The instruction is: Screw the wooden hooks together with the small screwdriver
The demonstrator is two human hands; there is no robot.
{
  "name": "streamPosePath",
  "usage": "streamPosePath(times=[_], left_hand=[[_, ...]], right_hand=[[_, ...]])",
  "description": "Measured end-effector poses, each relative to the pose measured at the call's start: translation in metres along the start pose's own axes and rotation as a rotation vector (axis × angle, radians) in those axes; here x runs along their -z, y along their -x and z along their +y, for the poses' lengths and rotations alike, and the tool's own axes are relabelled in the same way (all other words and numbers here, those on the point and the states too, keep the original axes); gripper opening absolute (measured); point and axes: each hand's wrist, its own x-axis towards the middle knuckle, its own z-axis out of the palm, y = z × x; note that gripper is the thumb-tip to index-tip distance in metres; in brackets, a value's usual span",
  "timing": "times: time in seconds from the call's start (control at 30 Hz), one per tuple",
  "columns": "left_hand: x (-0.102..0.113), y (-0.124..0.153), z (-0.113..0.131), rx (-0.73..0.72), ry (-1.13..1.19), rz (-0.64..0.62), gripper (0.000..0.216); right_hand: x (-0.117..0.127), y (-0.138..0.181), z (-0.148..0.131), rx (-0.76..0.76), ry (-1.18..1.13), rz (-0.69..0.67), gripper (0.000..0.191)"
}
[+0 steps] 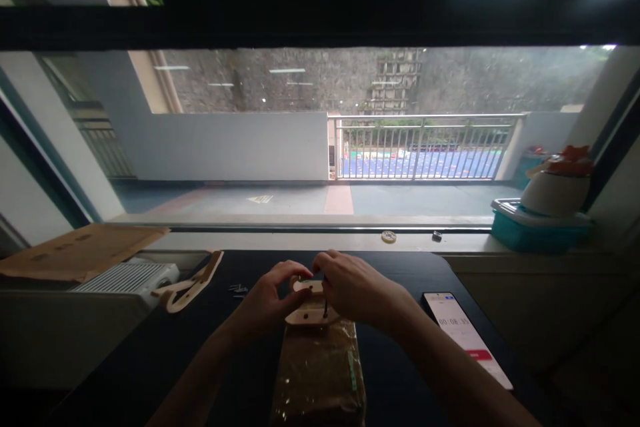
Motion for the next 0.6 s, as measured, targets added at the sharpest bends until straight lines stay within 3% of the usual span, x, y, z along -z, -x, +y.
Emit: streamPosePath(times=[0.07, 0.2, 0.37, 0.5, 0.6], left_hand=[[0.001, 0.005, -0.017, -0.019, 0.097, 0.146, 0.022], [-0.018, 0.018, -0.059, -0.057, 0.189, 0.292, 0.022], [-0.033, 0.035, -0.082, -0.157, 0.113, 0.456, 0.025], [-0.044, 0.04, -0.077, -0.247, 0.053, 0.387, 0.037], [-0.058, 0.042, -0.074, -0.205, 0.123, 0.374, 0.051]], right_hand=[[-0.008, 0.005, 0.002, -0.033, -0.142, 0.082, 0.029], [-0.022, 0.006, 0.012, -0.107, -0.291, 0.207, 0.026], [-0.02, 0.01, 0.021, -0.152, -0.346, 0.198, 0.03], [-0.012, 0.007, 0.021, -0.124, -0.376, 0.158, 0.037], [-0.008, 0.001, 0.019, -0.085, -0.369, 0.131, 0.036]])
